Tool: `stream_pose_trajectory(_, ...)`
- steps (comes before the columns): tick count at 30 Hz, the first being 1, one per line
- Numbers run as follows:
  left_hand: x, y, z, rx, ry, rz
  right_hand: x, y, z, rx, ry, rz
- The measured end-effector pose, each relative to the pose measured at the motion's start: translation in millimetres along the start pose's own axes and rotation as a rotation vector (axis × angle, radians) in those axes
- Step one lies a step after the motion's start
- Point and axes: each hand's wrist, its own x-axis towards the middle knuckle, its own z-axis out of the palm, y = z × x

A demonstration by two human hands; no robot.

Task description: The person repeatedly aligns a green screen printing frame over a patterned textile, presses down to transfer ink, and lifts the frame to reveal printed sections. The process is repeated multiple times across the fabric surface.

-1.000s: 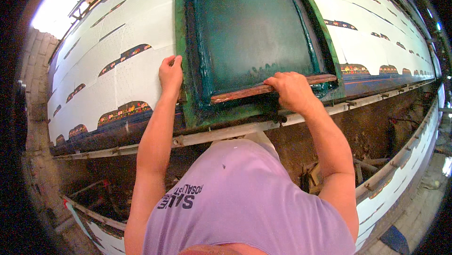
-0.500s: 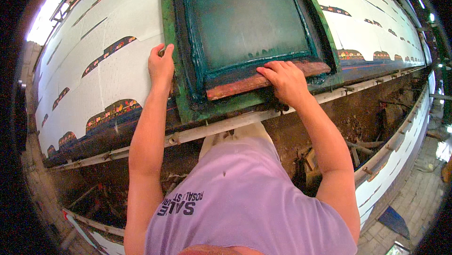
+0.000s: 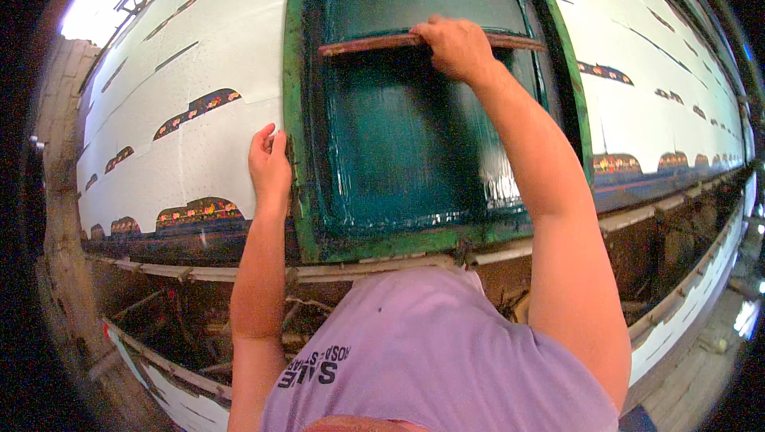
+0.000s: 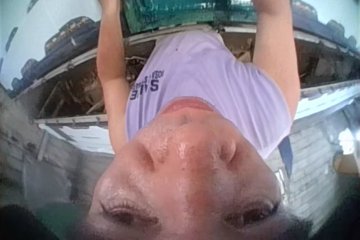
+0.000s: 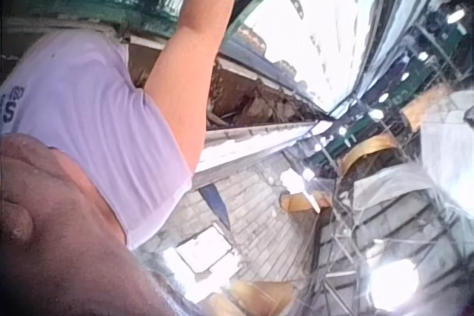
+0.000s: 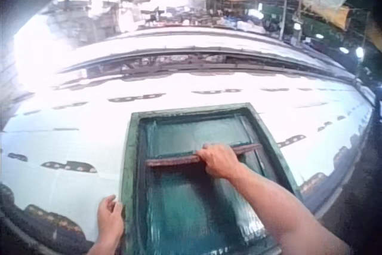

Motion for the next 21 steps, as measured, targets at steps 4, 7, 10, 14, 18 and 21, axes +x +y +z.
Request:
stream_pose_trajectory(4, -3, 10, 0, 0.103, 0.071, -0.008, 69, 54, 26, -0.025, 0.029, -0.041)
stream_pose_trajectory(7, -6, 13, -2, 0.167, 0.13, -0.016, 105, 67, 36, -0.067, 0.059, -0.011)
stream_pose_trajectory(10, -8, 17, 0, 0.163, 0.177, -0.043, 137, 84, 45, -0.088, 0.103, -0.023)
stream_pose_trajectory(14, -10, 18, 0, 0.204, 0.216, -0.076, 157, 91, 25, -0.086, 0.019, 0.02)
stream_pose_trajectory(18, -6, 16, 0, 0.256, 0.208, -0.071, 154, 105, 23, -0.032, 0.018, 0.1)
stream_pose_trajectory(21, -6, 5, -2, 0.192, 0.225, -0.067, 150, 99, 8, -0.051, -0.069, 0.08)
